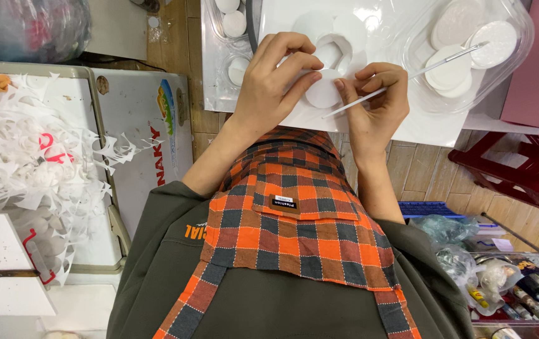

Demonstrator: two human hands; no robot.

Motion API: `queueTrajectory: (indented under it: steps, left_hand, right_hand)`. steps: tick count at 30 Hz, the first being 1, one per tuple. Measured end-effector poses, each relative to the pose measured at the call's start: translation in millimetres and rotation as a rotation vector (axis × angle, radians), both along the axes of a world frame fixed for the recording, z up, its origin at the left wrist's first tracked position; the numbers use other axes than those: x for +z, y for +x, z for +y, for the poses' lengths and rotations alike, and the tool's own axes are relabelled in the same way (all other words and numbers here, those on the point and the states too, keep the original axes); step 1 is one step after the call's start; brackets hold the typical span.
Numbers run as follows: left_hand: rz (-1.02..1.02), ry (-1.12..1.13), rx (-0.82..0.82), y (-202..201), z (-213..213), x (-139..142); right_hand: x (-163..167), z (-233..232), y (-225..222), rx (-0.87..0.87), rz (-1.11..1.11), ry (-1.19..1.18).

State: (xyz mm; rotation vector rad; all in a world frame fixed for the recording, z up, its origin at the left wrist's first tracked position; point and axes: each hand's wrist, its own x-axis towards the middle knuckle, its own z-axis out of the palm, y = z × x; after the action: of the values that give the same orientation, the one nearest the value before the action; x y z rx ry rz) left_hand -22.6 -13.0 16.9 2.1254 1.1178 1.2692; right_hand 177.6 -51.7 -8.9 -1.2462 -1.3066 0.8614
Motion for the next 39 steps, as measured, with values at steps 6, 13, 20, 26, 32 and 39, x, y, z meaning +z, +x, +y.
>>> queueTrajectory:
  steps: [6, 13, 20, 26, 32, 39]
  left_hand:
    - [0.085, 0.102, -0.005, 1.6, -0.3, 0.3]
    - [0.108, 0.105, 0.023, 3.4, -0.9, -2.2]
    - [0.156, 0.147, 0.032, 3.2, 0.5, -5.2]
    - [0.114, 0.094, -0.036, 1.3, 6.9, -7.1]
    - [0.095, 0.009, -0.136, -5.9, 15.5, -8.1]
    - [0.224, 0.198, -0.123, -4.3, 18.0, -4.4]
  right_hand:
    - [1.9, 0.4, 1.1, 0.017, -0.021, 0.004]
    - [2.9, 1.3, -0.7, 0.004, -0.032, 0.007]
    - [17.7, 6.8, 1.9, 0.059, -0.398, 0.193]
    - [29.0, 26.8, 14.4, 0.267, -0.544, 0.179]
    - [28.0, 37.7, 21.8, 0.339, -0.555, 0.154]
    - [19.5, 37.8, 27.6, 0.318, -0.568, 0.228]
